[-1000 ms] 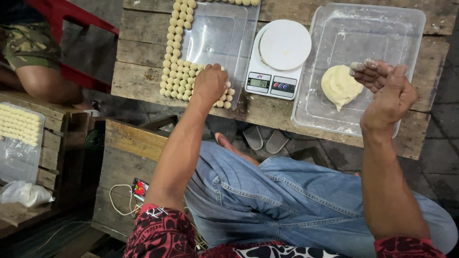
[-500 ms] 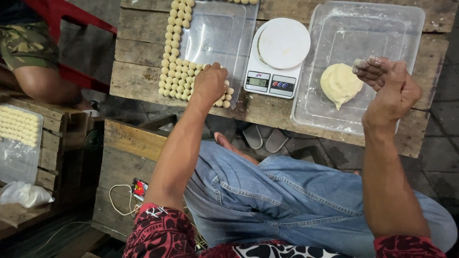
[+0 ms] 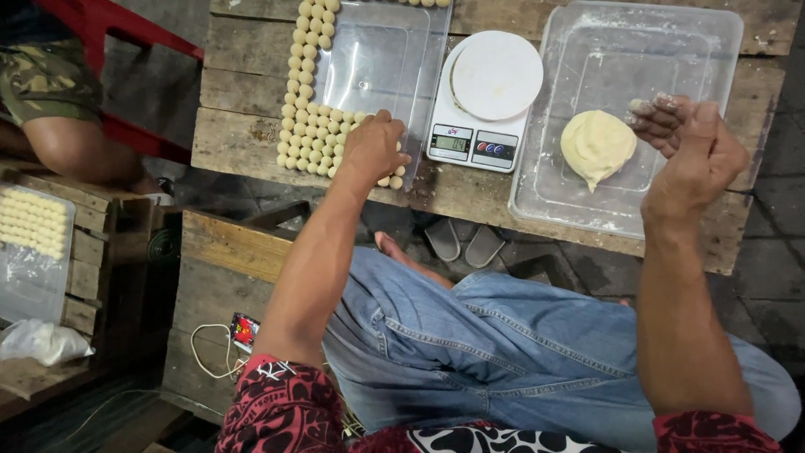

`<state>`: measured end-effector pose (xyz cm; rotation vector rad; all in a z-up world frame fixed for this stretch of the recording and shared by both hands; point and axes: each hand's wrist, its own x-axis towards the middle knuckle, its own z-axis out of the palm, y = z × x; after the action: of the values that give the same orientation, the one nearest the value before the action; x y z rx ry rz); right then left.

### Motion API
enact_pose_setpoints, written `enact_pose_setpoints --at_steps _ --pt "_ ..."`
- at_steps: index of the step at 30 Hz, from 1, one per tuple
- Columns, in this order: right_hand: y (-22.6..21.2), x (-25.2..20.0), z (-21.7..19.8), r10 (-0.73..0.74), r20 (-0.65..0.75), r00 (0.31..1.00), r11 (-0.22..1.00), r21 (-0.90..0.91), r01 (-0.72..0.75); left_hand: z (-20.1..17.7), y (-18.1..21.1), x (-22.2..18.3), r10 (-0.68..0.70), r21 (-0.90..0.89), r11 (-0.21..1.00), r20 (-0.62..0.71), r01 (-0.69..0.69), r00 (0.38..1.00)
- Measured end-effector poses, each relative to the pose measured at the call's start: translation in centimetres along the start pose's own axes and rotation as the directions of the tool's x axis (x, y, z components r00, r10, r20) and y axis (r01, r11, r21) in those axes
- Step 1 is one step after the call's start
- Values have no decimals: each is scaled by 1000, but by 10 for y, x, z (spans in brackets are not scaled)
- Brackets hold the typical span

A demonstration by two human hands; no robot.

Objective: Portioning dough by weight using a digital scale and rolling it into small uniform balls by hand.

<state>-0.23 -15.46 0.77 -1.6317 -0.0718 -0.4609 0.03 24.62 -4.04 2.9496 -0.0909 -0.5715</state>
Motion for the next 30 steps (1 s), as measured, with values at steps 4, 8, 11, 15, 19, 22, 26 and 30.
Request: enact_pose_setpoints --at_steps 4,8,11,15,19,22,26,30 --pt "5 2 -6 79 41 996 997 -6 -79 6 -4 1 -3 -51 999 -51 1 999" --pt "3 5 -6 128 44 991 992 -1 -129 12 -11 6 -33 -83 996 -105 24 994" --pt "4 5 -8 108 37 993 994 -16 -108 2 -6 3 -62 -59 996 -16 61 998" --pt "0 5 -9 135 32 990 991 12 -136 17 -13 9 -17 -33 999 -95 14 995" --pt "-3 4 -21 -24 123 992 998 -53 30 4 1 0 -27 -39 999 -81 24 996" --pt "-13 1 -31 -50 166 985 994 -92 66 -22 48 -20 -11 -116 993 -113 -2 994" --pt "-54 -16 -28 109 287 952 936 -352 -1 -10 141 -43 133 -331 929 -126 -168 983" --pt "-25 -36 -49 193 372 908 777 -623 90 60 223 -52 453 -146 839 -350 -525 820"
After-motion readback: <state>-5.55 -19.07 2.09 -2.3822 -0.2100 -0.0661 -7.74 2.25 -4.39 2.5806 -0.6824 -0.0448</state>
